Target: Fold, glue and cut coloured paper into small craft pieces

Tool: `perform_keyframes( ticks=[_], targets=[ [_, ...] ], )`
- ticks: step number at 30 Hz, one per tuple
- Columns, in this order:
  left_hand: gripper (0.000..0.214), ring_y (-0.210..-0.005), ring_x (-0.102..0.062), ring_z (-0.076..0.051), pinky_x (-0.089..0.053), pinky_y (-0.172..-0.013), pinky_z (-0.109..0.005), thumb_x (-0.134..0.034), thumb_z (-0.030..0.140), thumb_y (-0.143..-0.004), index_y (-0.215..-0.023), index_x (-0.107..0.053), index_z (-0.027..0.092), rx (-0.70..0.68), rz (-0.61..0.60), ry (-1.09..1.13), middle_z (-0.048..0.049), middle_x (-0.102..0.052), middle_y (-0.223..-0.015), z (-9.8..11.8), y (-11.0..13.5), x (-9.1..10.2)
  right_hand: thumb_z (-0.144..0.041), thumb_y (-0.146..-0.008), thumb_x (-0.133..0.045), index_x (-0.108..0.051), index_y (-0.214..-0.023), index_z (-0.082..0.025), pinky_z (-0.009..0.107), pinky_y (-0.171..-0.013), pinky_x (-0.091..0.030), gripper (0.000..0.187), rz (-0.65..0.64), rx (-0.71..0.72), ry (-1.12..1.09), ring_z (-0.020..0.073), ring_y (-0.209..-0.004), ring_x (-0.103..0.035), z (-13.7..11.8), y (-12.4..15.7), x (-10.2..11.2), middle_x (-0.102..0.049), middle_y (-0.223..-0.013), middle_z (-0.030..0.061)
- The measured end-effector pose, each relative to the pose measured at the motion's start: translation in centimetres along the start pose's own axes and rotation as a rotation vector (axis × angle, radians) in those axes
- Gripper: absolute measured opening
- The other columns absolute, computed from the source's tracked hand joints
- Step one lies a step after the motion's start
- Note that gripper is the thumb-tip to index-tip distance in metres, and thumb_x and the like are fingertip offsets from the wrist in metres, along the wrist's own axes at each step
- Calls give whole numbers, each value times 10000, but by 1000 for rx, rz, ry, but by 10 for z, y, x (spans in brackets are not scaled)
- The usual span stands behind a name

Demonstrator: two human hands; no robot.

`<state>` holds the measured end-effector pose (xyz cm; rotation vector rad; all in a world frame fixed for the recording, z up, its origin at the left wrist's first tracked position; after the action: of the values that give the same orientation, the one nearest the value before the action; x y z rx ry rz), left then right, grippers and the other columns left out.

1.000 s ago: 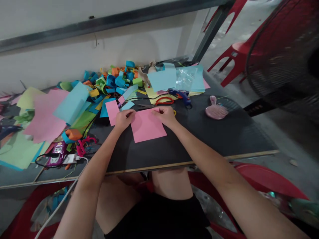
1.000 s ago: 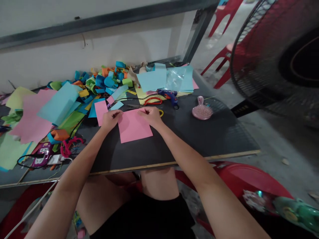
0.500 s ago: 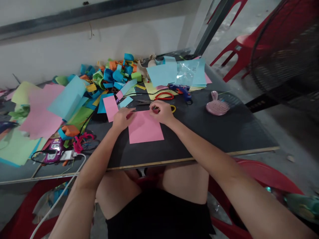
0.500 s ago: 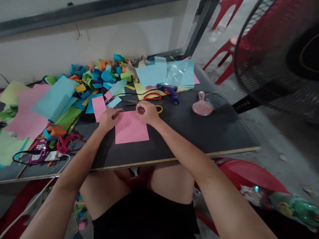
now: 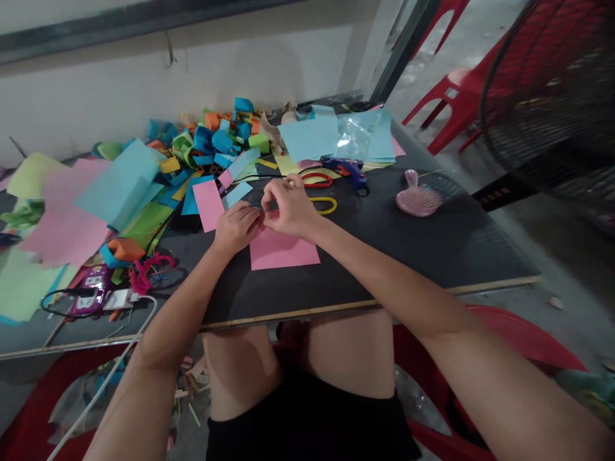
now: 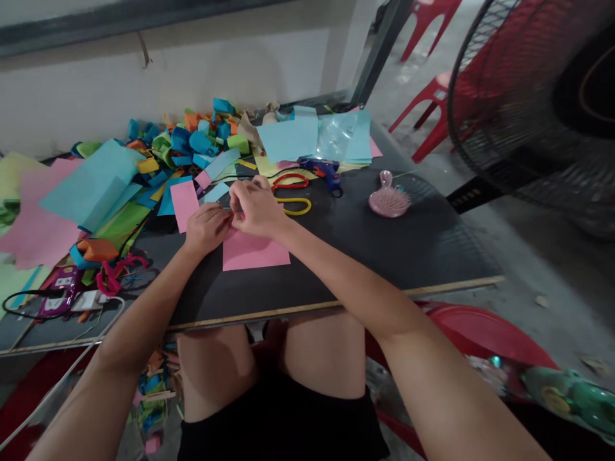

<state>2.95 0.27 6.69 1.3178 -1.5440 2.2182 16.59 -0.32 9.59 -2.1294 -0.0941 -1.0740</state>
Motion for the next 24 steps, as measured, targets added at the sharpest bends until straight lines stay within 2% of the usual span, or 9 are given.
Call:
perform_keyframes(
  ticks=[5,12,20,24],
  targets=[
    [223,-920,-678,-214,-551,-833,-357,-535,314,-953,-910,-720,196,27,-33,57,-88,-736,-857,-2,-1,3,-144,-668,-539,-366,-957,-244,447,-974,-248,351,-16,13,-11,206,-760,-572,3,-4,0,-635,-766,-33],
    [179,-975,-694,-219,-556,-849,-362,-562,279,-948,-979,-725,210,6,-33,85,-78,-746,-882,2,0,7,-131,-663,-523,-347,-936,-242,469,-993,-241,342,-55,37,11,211,-756,-554,3,-3,-2,-581,-747,-34],
    [231,-931,-698,-217,-551,-777,-337,-554,346,-951,-948,-749,223,50,-39,-2,-74,-736,-802,3,-4,9,-169,-694,-545,-382,-970,-239,487,-1011,-244,328,-73,-3,-31,180,-700,-542,15,-1,12,-563,-733,-48],
    [226,-944,-694,-217,-555,-788,-341,-550,338,-950,-960,-746,225,53,-45,-14,-73,-737,-819,0,-3,11,-196,-708,-567,-404,-1008,-249,513,-1020,-242,346,-53,-23,-59,195,-730,-563,18,1,20,-584,-735,-47]
  ],
)
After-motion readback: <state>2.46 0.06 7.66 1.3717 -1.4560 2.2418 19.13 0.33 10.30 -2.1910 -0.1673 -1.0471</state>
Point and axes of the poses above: each hand's wrist, its own y-axis away from the middle knuckle, its own x-axis out of the back of the hand, z = x × y, the point moved 6 cm from there along -y, towards the middle knuckle
